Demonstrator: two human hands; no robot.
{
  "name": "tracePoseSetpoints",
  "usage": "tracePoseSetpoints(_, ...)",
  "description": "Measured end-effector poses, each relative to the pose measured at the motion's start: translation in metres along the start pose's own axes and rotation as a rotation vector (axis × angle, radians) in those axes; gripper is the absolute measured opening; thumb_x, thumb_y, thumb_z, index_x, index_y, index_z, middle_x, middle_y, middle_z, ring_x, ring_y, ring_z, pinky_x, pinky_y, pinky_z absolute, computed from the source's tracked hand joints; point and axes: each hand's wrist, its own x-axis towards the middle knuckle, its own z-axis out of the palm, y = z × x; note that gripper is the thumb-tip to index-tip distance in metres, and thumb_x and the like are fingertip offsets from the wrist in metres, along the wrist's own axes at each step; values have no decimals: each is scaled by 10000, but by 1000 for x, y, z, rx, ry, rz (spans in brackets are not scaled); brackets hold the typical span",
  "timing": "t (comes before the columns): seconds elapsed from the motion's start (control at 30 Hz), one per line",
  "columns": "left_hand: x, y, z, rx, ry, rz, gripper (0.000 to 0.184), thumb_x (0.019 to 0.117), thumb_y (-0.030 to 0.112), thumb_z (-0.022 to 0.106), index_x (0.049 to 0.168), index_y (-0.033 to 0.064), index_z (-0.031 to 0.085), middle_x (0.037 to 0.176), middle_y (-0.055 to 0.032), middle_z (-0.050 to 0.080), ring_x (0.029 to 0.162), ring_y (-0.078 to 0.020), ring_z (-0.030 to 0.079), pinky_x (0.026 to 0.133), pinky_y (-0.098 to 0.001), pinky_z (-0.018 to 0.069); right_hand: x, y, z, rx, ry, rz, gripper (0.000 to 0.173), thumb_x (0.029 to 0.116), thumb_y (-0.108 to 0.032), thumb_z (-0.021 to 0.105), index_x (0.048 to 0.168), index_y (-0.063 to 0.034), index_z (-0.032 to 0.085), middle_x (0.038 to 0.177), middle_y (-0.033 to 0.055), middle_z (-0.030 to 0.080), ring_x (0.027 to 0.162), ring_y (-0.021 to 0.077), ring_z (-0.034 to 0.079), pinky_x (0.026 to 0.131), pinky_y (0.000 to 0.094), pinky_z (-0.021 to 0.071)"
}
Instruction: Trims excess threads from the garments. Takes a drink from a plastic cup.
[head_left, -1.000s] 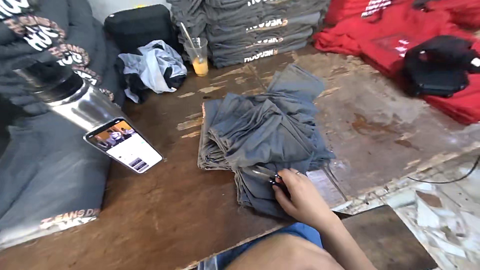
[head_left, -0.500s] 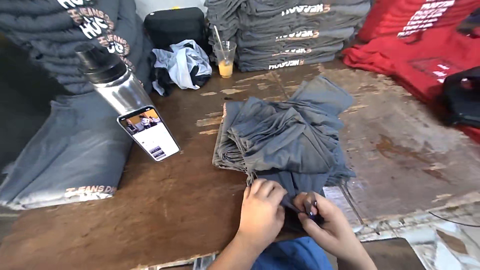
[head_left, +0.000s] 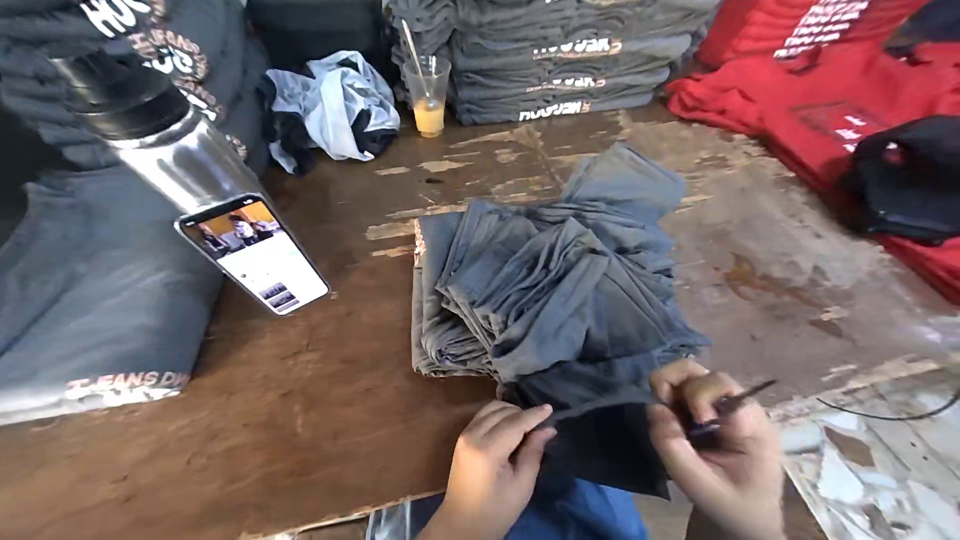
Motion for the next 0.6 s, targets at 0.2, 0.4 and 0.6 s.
tracePoseSetpoints(0.2, 22, 8, -11, -722, -16, -565, 373, 985, 5, 584, 1355, -44, 580, 1068, 18, 739, 947, -47, 696, 889, -270, 579, -34, 24, 44, -503, -88, 23, 84, 808, -108, 622, 794, -31, 592, 751, 105, 600, 620, 172, 573, 537, 283, 481)
tracePoseSetpoints(0.4, 66, 14, -6, -944, 170, -762, 320, 1015, -34, 492, 1323, -80, 565, 1102, -92, 720, 976, -155, 714, 924, -346, 586, -7, 27, 55, -551, -139, 88, 105, 828, -92, 585, 847, 6, 616, 788, 138, 618, 646, 238, 623, 546, 356, 513)
tracePoseSetpoints(0.6, 69, 8, -6, -934, 172, -738, 344, 1017, -38, 477, 1354, -74, 537, 1101, -104, 720, 977, -165, 721, 935, -356, 588, -5, 38, 56, -266, 12, 53, 138, 874, -111, 636, 815, -16, 555, 766, 89, 564, 690, 98, 538, 640, 186, 455)
